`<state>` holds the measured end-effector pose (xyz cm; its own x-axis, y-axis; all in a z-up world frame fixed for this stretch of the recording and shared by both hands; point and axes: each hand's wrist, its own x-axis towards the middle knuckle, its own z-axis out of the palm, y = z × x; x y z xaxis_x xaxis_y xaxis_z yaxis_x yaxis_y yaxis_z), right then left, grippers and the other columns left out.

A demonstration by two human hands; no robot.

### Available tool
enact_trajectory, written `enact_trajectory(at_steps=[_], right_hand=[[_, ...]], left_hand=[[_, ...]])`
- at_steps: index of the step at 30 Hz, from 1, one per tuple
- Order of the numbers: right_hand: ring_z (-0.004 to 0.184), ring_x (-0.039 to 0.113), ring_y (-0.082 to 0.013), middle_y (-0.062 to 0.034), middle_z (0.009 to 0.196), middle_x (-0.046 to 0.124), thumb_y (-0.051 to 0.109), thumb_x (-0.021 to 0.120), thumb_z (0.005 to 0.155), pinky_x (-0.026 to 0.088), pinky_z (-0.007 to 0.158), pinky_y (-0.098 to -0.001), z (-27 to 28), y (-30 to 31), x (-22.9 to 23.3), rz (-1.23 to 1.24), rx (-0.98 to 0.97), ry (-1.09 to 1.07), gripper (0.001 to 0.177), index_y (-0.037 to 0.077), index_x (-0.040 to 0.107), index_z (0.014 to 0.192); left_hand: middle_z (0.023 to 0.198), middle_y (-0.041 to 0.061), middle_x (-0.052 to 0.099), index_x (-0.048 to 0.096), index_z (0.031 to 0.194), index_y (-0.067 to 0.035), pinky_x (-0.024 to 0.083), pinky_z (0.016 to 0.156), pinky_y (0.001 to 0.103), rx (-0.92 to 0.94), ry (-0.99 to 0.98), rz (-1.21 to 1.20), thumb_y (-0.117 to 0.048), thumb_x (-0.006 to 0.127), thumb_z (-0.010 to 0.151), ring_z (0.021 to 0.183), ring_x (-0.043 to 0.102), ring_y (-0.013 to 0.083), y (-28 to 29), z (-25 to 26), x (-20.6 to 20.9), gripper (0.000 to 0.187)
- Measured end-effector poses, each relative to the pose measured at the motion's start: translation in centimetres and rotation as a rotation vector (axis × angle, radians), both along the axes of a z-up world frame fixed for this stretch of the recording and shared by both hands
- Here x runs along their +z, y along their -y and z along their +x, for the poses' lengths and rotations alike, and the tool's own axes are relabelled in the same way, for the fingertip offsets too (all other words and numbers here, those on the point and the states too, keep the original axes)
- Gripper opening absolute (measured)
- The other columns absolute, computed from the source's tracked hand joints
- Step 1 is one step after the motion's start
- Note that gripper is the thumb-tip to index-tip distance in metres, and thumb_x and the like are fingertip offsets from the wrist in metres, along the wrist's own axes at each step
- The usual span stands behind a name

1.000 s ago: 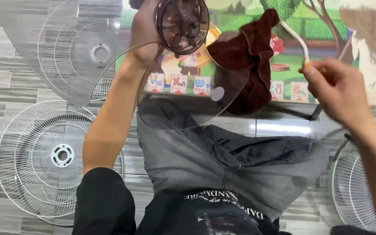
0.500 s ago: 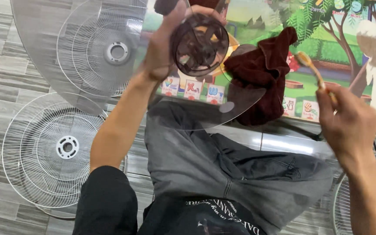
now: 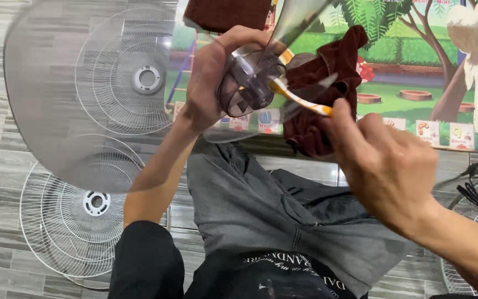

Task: Cleaning the hub of a fan blade using a toothbrush

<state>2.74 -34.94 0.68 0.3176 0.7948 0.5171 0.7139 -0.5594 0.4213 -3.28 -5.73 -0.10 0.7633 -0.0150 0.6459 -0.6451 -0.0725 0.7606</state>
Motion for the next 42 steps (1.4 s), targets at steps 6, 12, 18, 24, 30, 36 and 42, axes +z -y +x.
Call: enact_trajectory(at_steps=[6,12,18,24,30,36,42], right_hand=[[0.029,0.050,-0.0256,-0.0077,0.051,0.067,0.018,0.069,0.095,0.038,0.033,-0.0395,-1.7,-2.9,4.3,0.176,0.182,-0.996,0.014,0.008,0.078,0.096],[0.042,0.039,-0.0093,-0.0014,0.051,0.058,0.025,0.061,0.097,0.029,0.034,-0.0273,-0.1,-3.3,4.5,0.319,0.136,-1.685,0.033,0.005,0.087,0.103],[0.038,0.051,-0.0154,-0.0038,0.061,0.069,0.005,0.073,0.092,0.035,0.037,-0.0327,-3.0,-1.6,4.7,0.340,0.137,-0.937,0.016,0.004,0.079,0.107],[0.041,0.034,-0.0151,0.0020,0.068,0.044,0.025,0.077,0.107,0.029,0.039,-0.0328,-4.2,-2.9,2.5,0.149,0.085,-0.305,0.021,0.017,0.073,0.125],[0.044,0.038,-0.0071,0.0044,0.070,0.044,0.031,0.070,0.110,0.033,0.044,-0.0250,-5.0,-5.0,2.0,0.086,-0.039,-0.081,0.025,0.014,0.071,0.128],[0.032,0.036,-0.0055,0.0040,0.060,0.052,0.032,0.061,0.114,0.026,0.031,-0.0257,-4.5,-4.0,2.0,-0.022,-0.019,-0.217,0.020,0.013,0.065,0.116],[0.042,0.037,-0.0106,0.0041,0.067,0.044,0.033,0.072,0.110,0.029,0.042,-0.0286,-4.3,-3.4,2.9,0.088,0.003,-0.195,0.023,0.016,0.070,0.127]], left_hand=[[0.129,0.006,0.058,0.059,0.130,-0.010,0.047,0.105,0.034,0.071,-0.006,0.015,-0.051,0.040,0.109,0.117,0.057,0.0176,0.1,-0.9,-0.3,0.050],[0.128,0.012,0.058,0.056,0.131,-0.005,0.048,0.115,0.039,-0.063,0.079,-0.288,-0.048,0.025,0.112,0.124,0.059,0.0222,-1.1,-0.6,-1.6,0.056],[0.117,0.015,0.064,0.061,0.119,-0.002,0.044,0.109,0.037,0.066,0.074,-0.306,-0.056,0.032,0.106,0.116,0.056,0.0224,-1.5,-1.2,-1.0,0.062],[0.115,0.014,0.062,0.059,0.117,-0.005,0.045,0.105,0.040,0.041,0.117,-0.254,-0.054,0.029,0.106,0.113,0.057,0.0235,-1.1,-0.7,-1.1,0.058],[0.126,0.011,0.059,0.057,0.131,-0.011,0.045,0.115,0.041,0.052,0.191,-0.245,-0.048,0.033,0.111,0.125,0.054,0.0220,-1.1,-0.9,-1.4,0.049],[0.117,0.004,0.061,0.059,0.124,-0.019,0.055,0.098,0.043,0.247,0.199,-0.006,-0.058,0.022,0.108,0.102,0.059,0.0157,-2.0,0.1,-1.3,0.056],[0.124,0.012,0.060,0.057,0.126,-0.007,0.050,0.107,0.040,0.204,0.180,-0.107,-0.055,0.024,0.109,0.115,0.058,0.0216,-3.9,0.0,-1.4,0.061]])
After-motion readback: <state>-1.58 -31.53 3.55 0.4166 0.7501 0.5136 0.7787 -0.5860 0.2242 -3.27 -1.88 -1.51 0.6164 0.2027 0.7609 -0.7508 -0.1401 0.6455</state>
